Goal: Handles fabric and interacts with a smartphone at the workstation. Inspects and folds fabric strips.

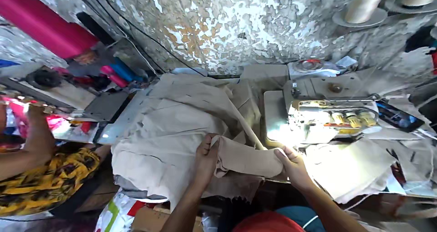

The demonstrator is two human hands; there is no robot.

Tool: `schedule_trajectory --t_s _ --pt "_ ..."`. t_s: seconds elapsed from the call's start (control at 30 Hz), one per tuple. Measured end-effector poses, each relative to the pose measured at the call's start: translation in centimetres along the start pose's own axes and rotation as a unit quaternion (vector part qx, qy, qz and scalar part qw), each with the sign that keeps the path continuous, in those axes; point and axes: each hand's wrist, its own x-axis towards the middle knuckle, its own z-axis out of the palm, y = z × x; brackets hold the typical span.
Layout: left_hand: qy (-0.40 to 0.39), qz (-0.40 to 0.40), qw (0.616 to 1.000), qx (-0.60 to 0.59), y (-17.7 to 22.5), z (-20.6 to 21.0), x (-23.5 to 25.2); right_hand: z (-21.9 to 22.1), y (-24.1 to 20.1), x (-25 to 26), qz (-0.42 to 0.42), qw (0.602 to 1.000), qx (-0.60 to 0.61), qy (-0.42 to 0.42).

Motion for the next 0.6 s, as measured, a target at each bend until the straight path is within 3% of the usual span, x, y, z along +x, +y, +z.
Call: schedule_trajectory --t_s 0.1,0.2,0.3,0.4,0.47,0.53,0.6 --pt "-0.039 -0.039 0.97 0.235 -3.4 0.8 0.5 -0.4 3.3 0.9 -0.016 0.995 -0.094 0.023" --pt "-0.081 -0.129 0.931 0.332 -7.7 2.8 0.6 -1.1 7.0 1.4 0.01 0.97 -0.243 0.011" --pt "-0.045 -0.113 0.935 0.334 -9.6 3.7 0.2 -1.0 7.8 1.4 -0.002 0.941 -0.338 0.01" --pt "-0.02 -0.069 0.949 0.306 -10.4 3.4 -0.2 -1.8 6.0 0.8 0.013 0.939 -0.343 -0.03" --pt "-0.018 -0.057 0.952 0.301 -10.3 3.4 -0.3 -3.3 4.6 -0.1 -0.053 0.939 -0.337 -0.028" --pt "-0.011 -0.036 0.956 0.292 -10.7 3.5 -0.6 -5.6 2.6 -1.1 -0.112 0.924 -0.364 0.036" --pt "-0.002 -0.021 0.961 0.276 -11.2 3.7 -0.9 -8.7 -0.5 -1.9 -0.097 0.903 -0.396 0.137"
